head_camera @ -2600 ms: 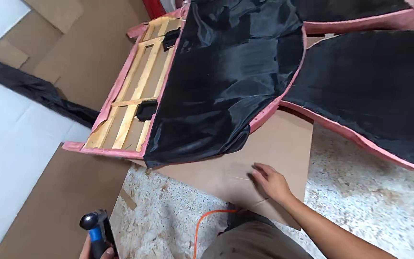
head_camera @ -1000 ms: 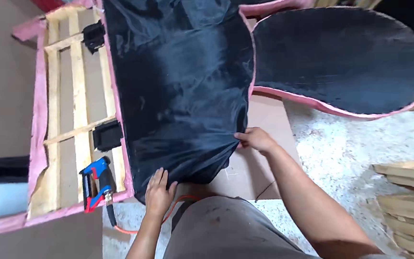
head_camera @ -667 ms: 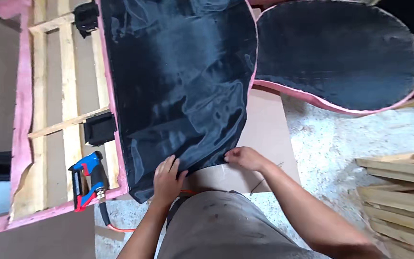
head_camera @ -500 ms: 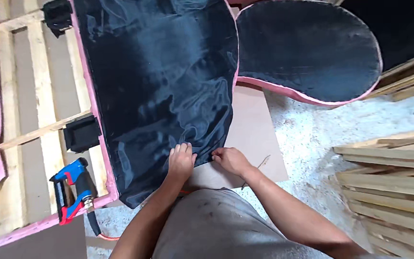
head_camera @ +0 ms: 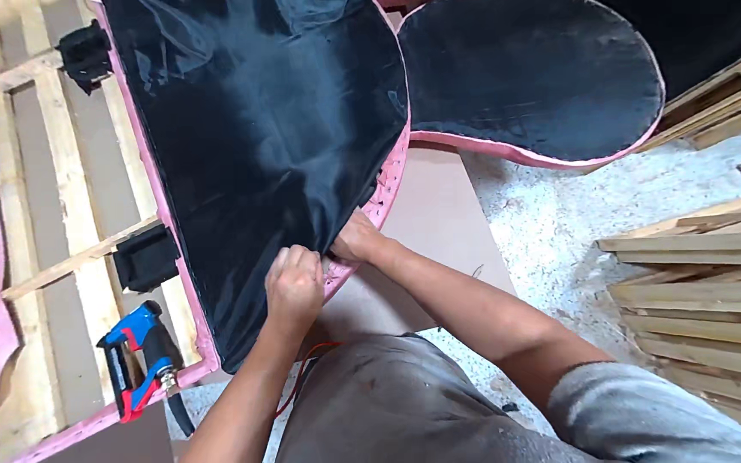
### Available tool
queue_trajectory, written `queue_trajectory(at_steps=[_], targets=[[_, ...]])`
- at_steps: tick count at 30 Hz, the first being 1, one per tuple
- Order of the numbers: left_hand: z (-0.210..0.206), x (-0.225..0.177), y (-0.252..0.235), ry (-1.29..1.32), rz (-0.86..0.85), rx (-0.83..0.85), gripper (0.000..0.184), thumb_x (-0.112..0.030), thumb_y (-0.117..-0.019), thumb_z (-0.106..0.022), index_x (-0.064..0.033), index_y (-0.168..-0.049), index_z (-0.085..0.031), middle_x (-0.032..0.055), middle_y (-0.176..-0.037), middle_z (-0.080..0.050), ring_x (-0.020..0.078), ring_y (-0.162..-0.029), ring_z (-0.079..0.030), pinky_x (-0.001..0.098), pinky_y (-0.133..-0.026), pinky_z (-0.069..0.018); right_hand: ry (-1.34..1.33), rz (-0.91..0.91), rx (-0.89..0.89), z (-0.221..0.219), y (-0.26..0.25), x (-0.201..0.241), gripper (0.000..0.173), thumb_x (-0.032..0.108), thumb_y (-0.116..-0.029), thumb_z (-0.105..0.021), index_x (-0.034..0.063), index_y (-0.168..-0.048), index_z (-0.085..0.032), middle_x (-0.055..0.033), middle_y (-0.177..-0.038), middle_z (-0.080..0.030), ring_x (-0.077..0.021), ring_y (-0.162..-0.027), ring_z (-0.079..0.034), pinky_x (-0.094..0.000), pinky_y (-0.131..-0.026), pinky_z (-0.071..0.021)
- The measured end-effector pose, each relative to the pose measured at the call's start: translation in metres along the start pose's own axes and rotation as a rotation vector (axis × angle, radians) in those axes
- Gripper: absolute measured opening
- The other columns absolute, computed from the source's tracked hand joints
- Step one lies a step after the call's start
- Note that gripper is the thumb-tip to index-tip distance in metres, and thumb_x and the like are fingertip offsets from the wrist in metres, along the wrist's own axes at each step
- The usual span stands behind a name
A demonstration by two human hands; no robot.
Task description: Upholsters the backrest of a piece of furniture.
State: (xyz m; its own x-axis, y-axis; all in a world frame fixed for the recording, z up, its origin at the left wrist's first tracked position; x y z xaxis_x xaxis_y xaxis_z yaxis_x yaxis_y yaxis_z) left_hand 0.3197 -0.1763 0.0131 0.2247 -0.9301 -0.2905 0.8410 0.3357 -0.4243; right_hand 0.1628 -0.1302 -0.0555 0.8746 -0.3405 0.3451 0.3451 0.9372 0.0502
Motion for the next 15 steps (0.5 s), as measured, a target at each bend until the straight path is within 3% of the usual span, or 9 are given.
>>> queue_trajectory(at_steps=[2, 3, 5, 6, 8, 9, 10, 12, 15], targets=[[-0.025, -0.009, 0.012, -0.007, -0.044, 0.081, 0.02, -0.01, -0.0986, -0.059, -0.0006, -0.084, -0.069, 0.0149, -0.094, -0.071, 0.0308, -0.093, -0.07, 0.0459, -0.081, -0.0596, -0.066, -0.071, -0.012, -0.018, 0.035, -0.027, 0.048, 0.04, -0.1005, -0.054, 0.0073, -0.135, -0.065, -0.0168, -0.148, -0.056, -0.0344, -0.148, -0.039, -0.0618, -0.126, -0.0168], [-0.041, -0.012, 0.017, -0.007, -0.058, 0.118, 0.019, -0.009, -0.0977, -0.059, -0.0007, -0.083, -0.069, 0.0147, -0.091, -0.069, 0.0314, -0.091, -0.069, 0.0466, -0.079, -0.059, -0.101, -0.096, -0.08, -0.026, 0.059, -0.039, 0.046, 0.038, -0.1019, -0.053, 0.009, -0.136, -0.065, -0.0138, -0.15, -0.055, -0.0319, -0.15, -0.039, -0.0612, -0.126, -0.017], [-0.066, -0.012, 0.028, -0.007, -0.064, 0.168, 0.017, -0.006, -0.0953, -0.06, -0.0007, -0.081, -0.067, 0.0148, -0.086, -0.068, 0.0322, -0.087, -0.069, 0.0467, -0.077, -0.0584, -0.185, -0.18, -0.225, -0.035, 0.106, -0.051, 0.044, 0.029, -0.1018, -0.054, 0.0065, -0.138, -0.064, -0.0118, -0.151, -0.056, -0.0278, -0.148, -0.044, -0.0557, -0.125, -0.0276], [-0.072, -0.01, 0.032, 0.001, -0.057, 0.182, 0.017, -0.005, -0.0948, -0.06, -0.0004, -0.08, -0.066, 0.0151, -0.085, -0.068, 0.0328, -0.086, -0.069, 0.0472, -0.077, -0.0584, -0.247, -0.258, -0.289, -0.034, 0.124, -0.05, 0.04, 0.027, -0.1023, -0.055, 0.0082, -0.135, -0.066, -0.0087, -0.146, -0.061, -0.0238, -0.142, -0.052, -0.0492, -0.121, -0.0372], [-0.077, -0.007, 0.032, 0.011, -0.045, 0.166, 0.018, -0.005, -0.0946, -0.059, -0.0006, -0.078, -0.065, 0.0156, -0.084, -0.067, 0.0332, -0.086, -0.069, 0.0478, -0.076, -0.0583, -0.449, -0.449, -0.345, -0.028, 0.135, -0.046, 0.03, 0.034, -0.1039, -0.056, 0.0122, -0.115, -0.075, -0.0034, -0.117, -0.074, -0.0172, -0.111, -0.069, -0.0426, -0.099, -0.056], [-0.076, -0.007, 0.032, 0.018, -0.05, 0.141, 0.018, -0.004, -0.0942, -0.06, -0.0003, -0.078, -0.064, 0.0161, -0.083, -0.067, 0.0338, -0.085, -0.069, 0.0478, -0.074, -0.0577, -0.608, -0.545, -0.284, -0.026, 0.128, -0.043, 0.036, 0.041, -0.1052, -0.054, 0.012, -0.108, -0.076, -0.0034, -0.102, -0.076, -0.0172, -0.095, -0.072, -0.0445, -0.087, -0.059], [-0.074, -0.007, 0.032, 0.024, -0.061, 0.115, 0.018, -0.005, -0.0942, -0.059, -0.0002, -0.077, -0.063, 0.0161, -0.083, -0.067, 0.0337, -0.084, -0.068, 0.0473, -0.074, -0.0571, -0.803, -0.626, -0.175, -0.027, 0.116, -0.04, 0.047, 0.049, -0.1057, -0.05, 0.0104, -0.105, -0.075, -0.0044, -0.095, -0.076, -0.0182, -0.088, -0.073, -0.0464, -0.083, -0.0599], [-0.071, -0.008, 0.03, 0.041, -0.09, 0.07, 0.019, -0.005, -0.0946, -0.058, -0.0002, -0.077, -0.063, 0.0158, -0.084, -0.067, 0.0333, -0.083, -0.068, 0.0466, -0.073, -0.0565, -1.133, -0.733, -0.007, -0.031, 0.083, -0.035, 0.061, 0.062, -0.1021, -0.049, 0.005, -0.101, -0.073, -0.0062, -0.086, -0.075, -0.0175, -0.077, -0.073, -0.041, -0.076, -0.0615], [-0.069, -0.008, 0.027, 0.035, -0.098, 0.047, 0.017, -0.005, -0.0948, -0.059, -0.0007, -0.079, -0.064, 0.0151, -0.085, -0.067, 0.0324, -0.084, -0.068, 0.0456, -0.074, -0.0573, -1.22, -0.854, -0.023, -0.025, 0.048, -0.038, 0.048, 0.049, -0.0925, -0.073, 0.0008, -0.097, -0.07, -0.0085, -0.074, -0.072, -0.0176, -0.06, -0.068, -0.037, -0.063, -0.0598]])
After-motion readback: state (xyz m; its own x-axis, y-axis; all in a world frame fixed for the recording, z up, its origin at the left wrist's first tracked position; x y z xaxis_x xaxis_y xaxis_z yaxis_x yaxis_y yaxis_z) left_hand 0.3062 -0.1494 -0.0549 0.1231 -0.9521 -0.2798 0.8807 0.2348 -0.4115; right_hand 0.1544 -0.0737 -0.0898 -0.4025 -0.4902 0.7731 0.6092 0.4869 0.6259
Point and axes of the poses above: each hand's wrist, its own y-axis away from the middle knuckle, its own z-axis out of the back of the hand, x = y × z, the point moved 4 cm from there along -y, towards the middle knuckle
